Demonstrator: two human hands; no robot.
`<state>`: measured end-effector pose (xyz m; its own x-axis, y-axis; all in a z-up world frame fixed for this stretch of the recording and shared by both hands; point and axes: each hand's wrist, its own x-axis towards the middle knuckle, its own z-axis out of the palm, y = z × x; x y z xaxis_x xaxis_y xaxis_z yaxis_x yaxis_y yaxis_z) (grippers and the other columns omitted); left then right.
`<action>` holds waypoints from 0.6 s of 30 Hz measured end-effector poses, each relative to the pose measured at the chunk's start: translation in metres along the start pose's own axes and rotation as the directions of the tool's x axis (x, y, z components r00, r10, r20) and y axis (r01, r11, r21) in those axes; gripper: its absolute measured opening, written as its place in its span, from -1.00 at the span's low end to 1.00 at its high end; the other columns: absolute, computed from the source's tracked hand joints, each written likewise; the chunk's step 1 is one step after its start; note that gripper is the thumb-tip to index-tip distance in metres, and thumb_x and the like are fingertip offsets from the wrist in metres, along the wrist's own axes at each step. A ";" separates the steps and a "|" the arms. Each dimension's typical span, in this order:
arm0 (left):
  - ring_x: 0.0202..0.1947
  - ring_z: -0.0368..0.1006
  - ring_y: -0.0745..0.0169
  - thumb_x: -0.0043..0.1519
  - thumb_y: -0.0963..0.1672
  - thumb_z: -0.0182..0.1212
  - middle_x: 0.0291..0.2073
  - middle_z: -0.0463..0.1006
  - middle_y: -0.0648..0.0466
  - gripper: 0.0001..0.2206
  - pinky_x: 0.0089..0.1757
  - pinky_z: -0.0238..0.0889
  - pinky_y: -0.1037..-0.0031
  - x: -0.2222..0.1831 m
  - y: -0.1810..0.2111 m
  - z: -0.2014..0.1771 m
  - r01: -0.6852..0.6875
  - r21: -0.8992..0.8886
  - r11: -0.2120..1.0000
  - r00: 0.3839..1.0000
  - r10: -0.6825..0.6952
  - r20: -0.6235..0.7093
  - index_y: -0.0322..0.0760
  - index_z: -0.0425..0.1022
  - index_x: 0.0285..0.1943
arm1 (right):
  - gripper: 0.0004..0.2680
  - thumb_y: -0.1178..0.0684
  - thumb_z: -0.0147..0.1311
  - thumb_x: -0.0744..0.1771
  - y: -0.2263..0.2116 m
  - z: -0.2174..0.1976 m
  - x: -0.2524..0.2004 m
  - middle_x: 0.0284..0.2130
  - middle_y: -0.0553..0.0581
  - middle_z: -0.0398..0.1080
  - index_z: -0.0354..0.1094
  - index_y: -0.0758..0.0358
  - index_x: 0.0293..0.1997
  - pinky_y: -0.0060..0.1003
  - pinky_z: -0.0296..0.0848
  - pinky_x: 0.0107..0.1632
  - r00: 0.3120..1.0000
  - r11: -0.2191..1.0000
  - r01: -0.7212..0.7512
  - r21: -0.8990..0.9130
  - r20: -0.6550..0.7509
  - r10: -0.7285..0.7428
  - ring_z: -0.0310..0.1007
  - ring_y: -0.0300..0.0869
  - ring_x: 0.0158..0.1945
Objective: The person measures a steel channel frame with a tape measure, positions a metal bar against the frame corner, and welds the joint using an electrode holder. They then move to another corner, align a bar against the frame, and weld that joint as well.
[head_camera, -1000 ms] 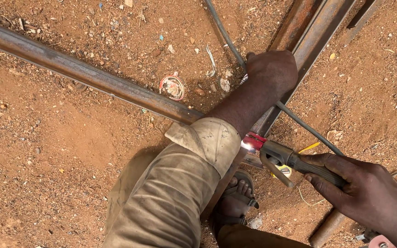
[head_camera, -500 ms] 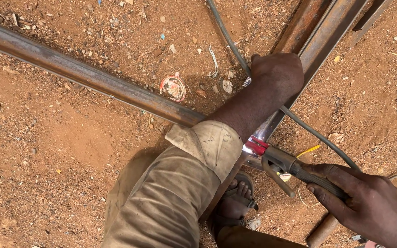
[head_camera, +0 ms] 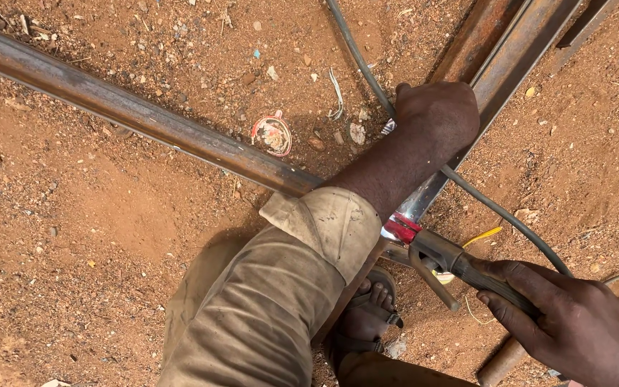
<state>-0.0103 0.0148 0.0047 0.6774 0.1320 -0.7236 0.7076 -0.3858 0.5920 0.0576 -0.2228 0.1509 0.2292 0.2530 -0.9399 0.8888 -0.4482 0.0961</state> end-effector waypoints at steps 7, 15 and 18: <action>-0.29 0.58 0.33 0.37 -0.09 0.02 -0.41 0.63 0.10 -0.80 0.27 0.04 -0.02 0.004 0.001 0.001 0.016 -0.035 0.999 1.000 -0.017 -0.027 -0.21 0.55 -0.17 | -0.58 -0.19 0.24 0.27 0.009 0.011 -0.011 -0.31 0.03 0.63 0.41 -0.11 0.29 -0.27 0.68 -0.44 0.979 0.978 0.108 0.178 -0.191 -0.073 0.61 -0.23 -0.50; -0.36 0.51 0.38 0.37 -0.03 0.04 -0.46 0.56 0.12 -0.77 0.15 0.18 0.05 0.008 0.002 0.001 0.034 0.037 0.999 0.999 -0.034 0.005 -0.22 0.51 -0.14 | -0.57 -0.19 0.26 0.30 -0.013 -0.016 -0.013 -0.42 -0.01 0.54 0.35 -0.15 0.35 -0.42 0.61 -0.50 0.987 0.984 -0.161 0.082 0.011 0.161 0.56 -0.33 -0.53; -0.32 0.52 0.43 0.39 -0.05 0.00 -0.45 0.60 0.18 -0.75 0.25 0.04 0.03 0.000 0.001 -0.004 0.034 0.000 0.999 0.999 -0.034 0.018 -0.17 0.58 -0.19 | -0.62 -0.17 0.24 0.32 -0.013 -0.012 -0.009 -0.43 -0.02 0.53 0.36 -0.17 0.29 -0.38 0.60 -0.52 0.987 0.982 -0.158 0.100 0.007 0.158 0.56 -0.31 -0.54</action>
<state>-0.0090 0.0176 0.0069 0.6491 0.1287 -0.7497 0.7302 -0.3815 0.5668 0.0489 -0.2094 0.1615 0.3638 0.1735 -0.9152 0.7974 -0.5659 0.2097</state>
